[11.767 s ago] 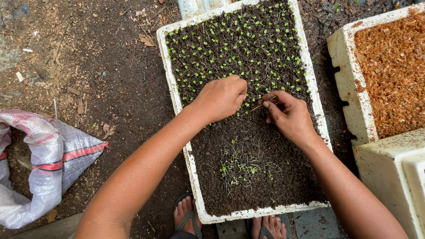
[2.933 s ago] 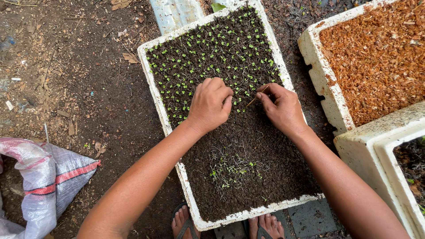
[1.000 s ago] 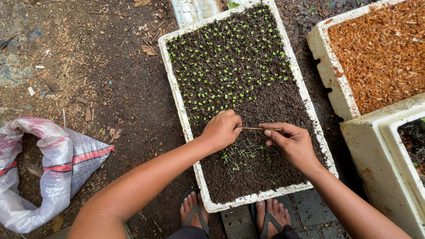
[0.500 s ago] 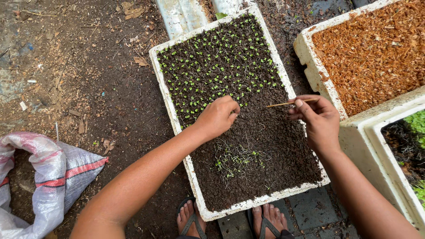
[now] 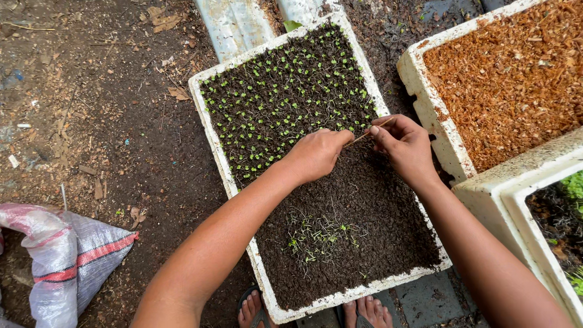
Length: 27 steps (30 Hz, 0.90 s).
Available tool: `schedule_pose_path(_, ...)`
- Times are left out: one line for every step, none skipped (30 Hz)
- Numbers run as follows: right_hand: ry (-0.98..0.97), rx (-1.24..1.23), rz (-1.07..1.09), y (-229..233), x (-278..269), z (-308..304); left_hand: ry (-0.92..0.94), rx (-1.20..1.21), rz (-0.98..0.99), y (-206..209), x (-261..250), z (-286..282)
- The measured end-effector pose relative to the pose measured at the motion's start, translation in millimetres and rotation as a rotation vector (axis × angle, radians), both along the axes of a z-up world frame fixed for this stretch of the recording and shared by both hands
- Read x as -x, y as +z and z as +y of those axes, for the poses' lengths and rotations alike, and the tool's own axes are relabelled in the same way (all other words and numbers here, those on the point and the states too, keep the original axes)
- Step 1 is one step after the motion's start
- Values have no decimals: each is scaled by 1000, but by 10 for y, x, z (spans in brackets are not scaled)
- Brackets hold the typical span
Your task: The person plants small seedlings into a tray of soil by using a thin stick to create holes and gently placing the roots inside.
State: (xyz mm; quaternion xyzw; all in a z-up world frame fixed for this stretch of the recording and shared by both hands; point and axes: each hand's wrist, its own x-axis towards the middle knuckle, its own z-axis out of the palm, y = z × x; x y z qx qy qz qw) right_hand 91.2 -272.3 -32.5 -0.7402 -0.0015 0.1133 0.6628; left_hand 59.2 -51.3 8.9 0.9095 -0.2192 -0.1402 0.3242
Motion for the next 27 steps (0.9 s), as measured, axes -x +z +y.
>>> schedule_pose_path(2, 0, 4, -23, -17, 14, 2, 0, 4, 20, -22, 2)
schedule_pose_path(4, 12, 2, -45, -32, 29, 0, -30, -19, 41, -42, 4)
schedule_pose_path(5, 25, 2, -67, -34, 37, -3, -59, -39, 59, -53, 1)
schedule_pose_path(6, 27, 8, -57, -29, 42, -2, -57, -33, 71, -53, 0)
schedule_pose_path(19, 48, -3, -44, -30, 49, -4, -74, -43, 87, -60, 0)
schedule_pose_path(31, 70, -13, -28, -29, 53, -6, -91, -53, 106, -65, -1)
schedule_pose_path(31, 71, -10, -23, -28, 70, -6, -90, -50, 72, -82, -1)
schedule_pose_path(55, 91, -18, -17, -25, 85, 0, -87, -47, 40, -98, -3)
schedule_pose_path(77, 112, -26, -11, -20, 97, 4, -84, -44, 6, -116, -7)
schedule_pose_path(75, 113, -23, -9, -19, 90, 2, -82, -42, -23, -128, -11)
schedule_pose_path(67, 95, -30, -4, -20, 89, -2, -95, -47, -49, -139, -9)
schedule_pose_path(58, 77, -36, 3, -21, 88, -6, -108, -52, -74, -149, -7)
schedule_pose_path(58, 78, -34, 27, -19, 80, -7, -107, -51, -86, -153, -12)
schedule_pose_path(40, 58, -32, 52, -16, 72, -2, -105, -54, -98, -155, -17)
schedule_pose_path(22, 40, -30, 78, -12, 64, 2, -102, -57, -110, -154, -21)
schedule_pose_path(22, 41, -28, 78, -12, 66, 2, -100, -55, -96, -156, -22)
schedule_pose_path(26, 33, -24, 79, -14, 68, 1, -100, -58, -81, -160, -23)
schedule_pose_path(30, 26, -20, 80, -15, 70, 0, -99, -60, -66, -163, -25)
schedule_pose_path(30, 26, -19, 64, -13, 74, 0, -99, -60, -91, -168, -23)
schedule_pose_path(36, 38, -24, 48, -10, 78, -3, -102, -65, -116, -173, -22)
schedule_pose_path(43, 50, -29, 31, -8, 86, -6, -106, -70, -141, -176, -17)
schedule_pose_path(44, 50, -29, 12, -10, 84, -5, -106, -69, -177, -180, -17)
schedule_pose_path(47, 59, -36, -7, -10, 82, -9, -107, -73, -212, -183, -19)
schedule_pose_path(50, 68, -44, -25, -11, 80, -12, -108, -77, -248, -186, -20)
schedule_pose_path(51, 68, -43, -22, -14, 83, -11, -108, -76, -244, -181, -15)
schedule_pose_path(62, 93, -58, -19, -17, 85, -14, -112, -80, -240, -175, -12)
schedule_pose_path(73, 118, -73, -16, -18, 84, -17, -116, -84, -236, -170, -11)
